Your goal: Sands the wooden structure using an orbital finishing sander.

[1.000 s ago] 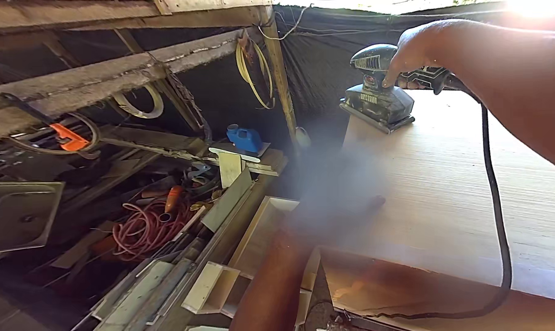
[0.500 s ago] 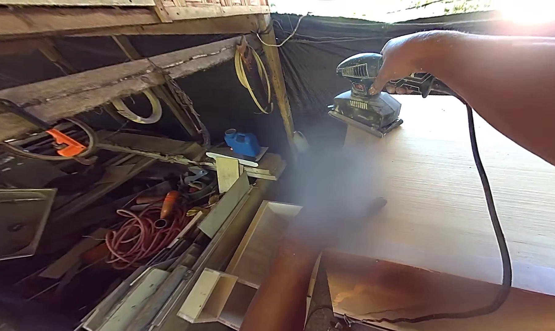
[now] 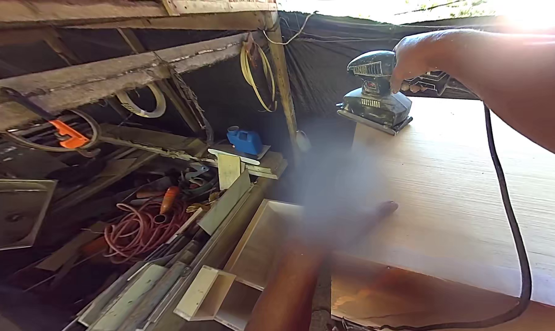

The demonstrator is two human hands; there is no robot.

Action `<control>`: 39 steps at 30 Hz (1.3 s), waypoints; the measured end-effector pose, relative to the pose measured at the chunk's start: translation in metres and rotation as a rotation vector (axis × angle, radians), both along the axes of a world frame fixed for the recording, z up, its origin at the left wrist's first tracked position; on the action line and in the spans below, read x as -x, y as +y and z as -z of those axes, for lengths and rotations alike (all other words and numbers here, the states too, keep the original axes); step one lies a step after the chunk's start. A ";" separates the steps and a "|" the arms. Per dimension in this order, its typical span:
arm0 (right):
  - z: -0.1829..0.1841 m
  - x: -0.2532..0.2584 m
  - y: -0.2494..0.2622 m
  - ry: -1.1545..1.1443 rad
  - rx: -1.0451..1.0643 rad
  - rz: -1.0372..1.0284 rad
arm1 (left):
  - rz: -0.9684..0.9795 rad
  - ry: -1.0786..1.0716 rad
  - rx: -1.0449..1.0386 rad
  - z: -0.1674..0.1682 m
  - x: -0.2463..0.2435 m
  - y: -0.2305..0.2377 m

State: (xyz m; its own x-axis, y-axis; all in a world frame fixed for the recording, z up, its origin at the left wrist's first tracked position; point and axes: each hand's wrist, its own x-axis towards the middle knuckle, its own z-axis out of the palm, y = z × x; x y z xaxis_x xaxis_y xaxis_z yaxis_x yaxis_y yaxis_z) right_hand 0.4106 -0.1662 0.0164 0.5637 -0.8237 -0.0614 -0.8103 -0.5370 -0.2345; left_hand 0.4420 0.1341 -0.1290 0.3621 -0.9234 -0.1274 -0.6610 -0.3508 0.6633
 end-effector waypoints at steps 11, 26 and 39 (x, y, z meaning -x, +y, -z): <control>0.000 -0.006 0.008 -0.019 0.026 -0.004 | 0.011 0.001 0.016 0.002 -0.002 0.000; -0.001 -0.010 0.007 0.024 0.011 0.010 | 0.024 0.017 0.015 0.001 -0.001 0.002; -0.002 -0.023 0.003 0.002 0.009 0.088 | 0.029 0.012 0.011 0.001 0.000 0.001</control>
